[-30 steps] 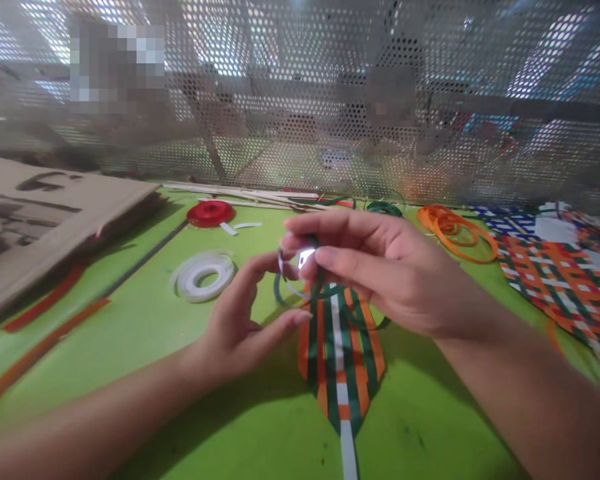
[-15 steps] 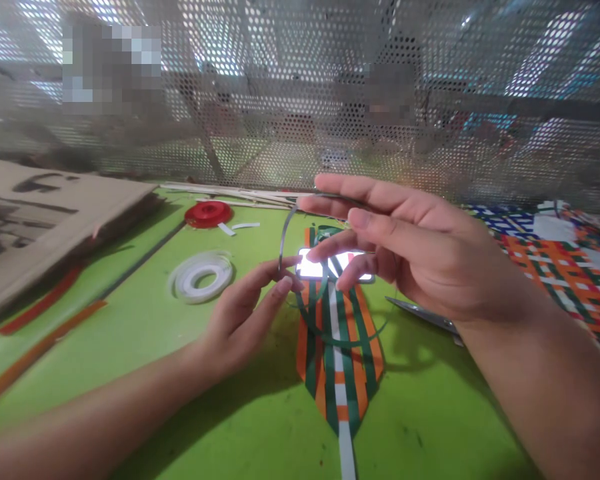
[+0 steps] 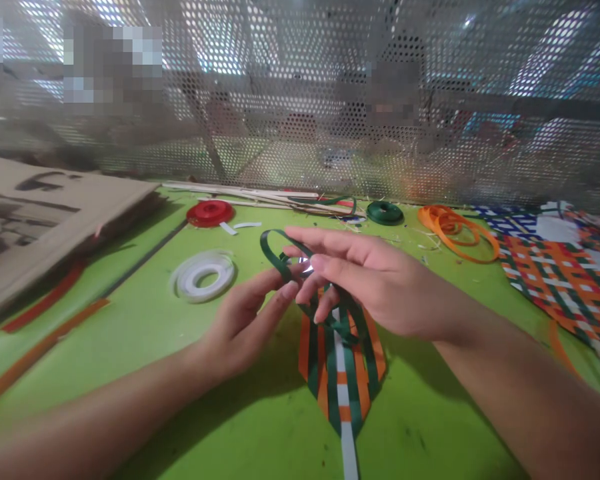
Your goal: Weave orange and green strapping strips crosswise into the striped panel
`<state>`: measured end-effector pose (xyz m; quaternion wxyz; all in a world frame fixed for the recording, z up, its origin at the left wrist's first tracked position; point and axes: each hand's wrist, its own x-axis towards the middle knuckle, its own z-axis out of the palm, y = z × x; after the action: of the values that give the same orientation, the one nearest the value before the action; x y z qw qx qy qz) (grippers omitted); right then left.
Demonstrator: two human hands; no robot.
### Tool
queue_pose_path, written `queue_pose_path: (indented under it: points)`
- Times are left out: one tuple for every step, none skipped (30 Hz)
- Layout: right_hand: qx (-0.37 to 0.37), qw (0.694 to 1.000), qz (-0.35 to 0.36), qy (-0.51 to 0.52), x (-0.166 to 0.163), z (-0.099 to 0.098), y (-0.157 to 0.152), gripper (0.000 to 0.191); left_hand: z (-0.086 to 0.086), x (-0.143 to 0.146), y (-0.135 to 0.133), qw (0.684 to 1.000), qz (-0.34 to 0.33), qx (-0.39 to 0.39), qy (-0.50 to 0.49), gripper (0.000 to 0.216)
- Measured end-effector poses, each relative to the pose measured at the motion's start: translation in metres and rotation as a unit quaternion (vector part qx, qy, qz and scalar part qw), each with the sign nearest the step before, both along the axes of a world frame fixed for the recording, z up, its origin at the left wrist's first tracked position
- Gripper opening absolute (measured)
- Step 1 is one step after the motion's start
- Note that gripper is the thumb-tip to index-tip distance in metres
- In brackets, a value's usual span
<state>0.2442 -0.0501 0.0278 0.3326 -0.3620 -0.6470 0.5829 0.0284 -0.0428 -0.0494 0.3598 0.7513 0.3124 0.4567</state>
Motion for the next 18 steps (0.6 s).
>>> queue_pose_path:
  points:
    - [0.017,0.999,0.001,-0.037,0.000,-0.002,-0.001,0.052,0.001,0.000,0.000,1.000,-0.004,0.003,0.001,0.021]
    - [0.046,0.996,0.001,-0.074,-0.001,-0.004,-0.002,0.051,0.002,0.000,0.000,1.000,-0.006,0.006,-0.002,0.019]
    - [0.086,0.991,-0.001,-0.107,-0.001,-0.006,-0.003,0.050,0.003,0.001,0.000,1.000,-0.009,0.006,-0.007,0.019]
    - [0.130,0.982,-0.001,-0.135,-0.002,-0.008,-0.005,0.050,0.003,0.001,0.000,1.000,-0.011,0.004,-0.016,0.019]
    - [0.171,0.972,-0.001,-0.158,-0.002,-0.009,-0.006,0.049,0.002,0.000,0.000,1.000,-0.016,-0.004,-0.027,0.019]
    - [0.205,0.963,-0.001,-0.175,-0.003,-0.011,-0.007,0.049,0.002,0.000,0.000,0.999,-0.020,-0.019,-0.038,0.018]
    - [0.229,0.955,0.003,-0.188,-0.003,-0.012,-0.008,0.049,0.001,-0.001,-0.001,0.998,-0.027,-0.040,-0.050,0.017]
    - [0.243,0.950,0.007,-0.198,-0.003,-0.013,-0.009,0.050,-0.001,-0.002,-0.001,0.995,-0.036,-0.064,-0.061,0.017]
    - [0.250,0.946,0.012,-0.206,-0.003,-0.015,-0.010,0.051,-0.002,-0.003,-0.001,0.992,-0.046,-0.089,-0.074,0.018]
    - [0.255,0.943,0.019,-0.214,-0.003,-0.016,-0.010,0.052,-0.003,-0.004,-0.001,0.988,-0.056,-0.111,-0.088,0.021]
    - [0.259,0.940,0.025,-0.221,-0.003,-0.018,-0.010,0.055,-0.004,-0.005,0.000,0.984,-0.064,-0.129,-0.103,0.025]
    - [0.265,0.936,0.030,-0.228,-0.003,-0.019,-0.010,0.058,-0.004,-0.005,0.000,0.980,-0.073,-0.143,-0.118,0.028]
    - [0.272,0.932,0.031,-0.238,-0.002,-0.020,-0.009,0.063,-0.004,-0.006,0.001,0.977,-0.078,-0.154,-0.128,0.031]
    - [0.284,0.926,0.029,-0.249,-0.002,-0.020,-0.008,0.067,-0.004,-0.006,0.002,0.975,-0.078,-0.160,-0.131,0.031]
    - [0.301,0.917,0.020,-0.261,-0.001,-0.019,-0.006,0.071,-0.005,-0.007,0.003,0.976,-0.069,-0.160,-0.128,0.031]
    - [0.324,0.906,0.005,-0.273,0.001,-0.017,-0.003,0.073,-0.005,-0.007,0.005,0.979,-0.053,-0.154,-0.120,0.029]
    - [0.347,0.893,-0.017,-0.285,0.004,-0.012,0.000,0.072,-0.005,-0.007,0.007,0.984,-0.031,-0.143,-0.106,0.026]
    - [0.368,0.880,-0.048,-0.295,0.009,-0.007,0.004,0.068,-0.005,-0.007,0.009,0.988,-0.009,-0.128,-0.091,0.022]
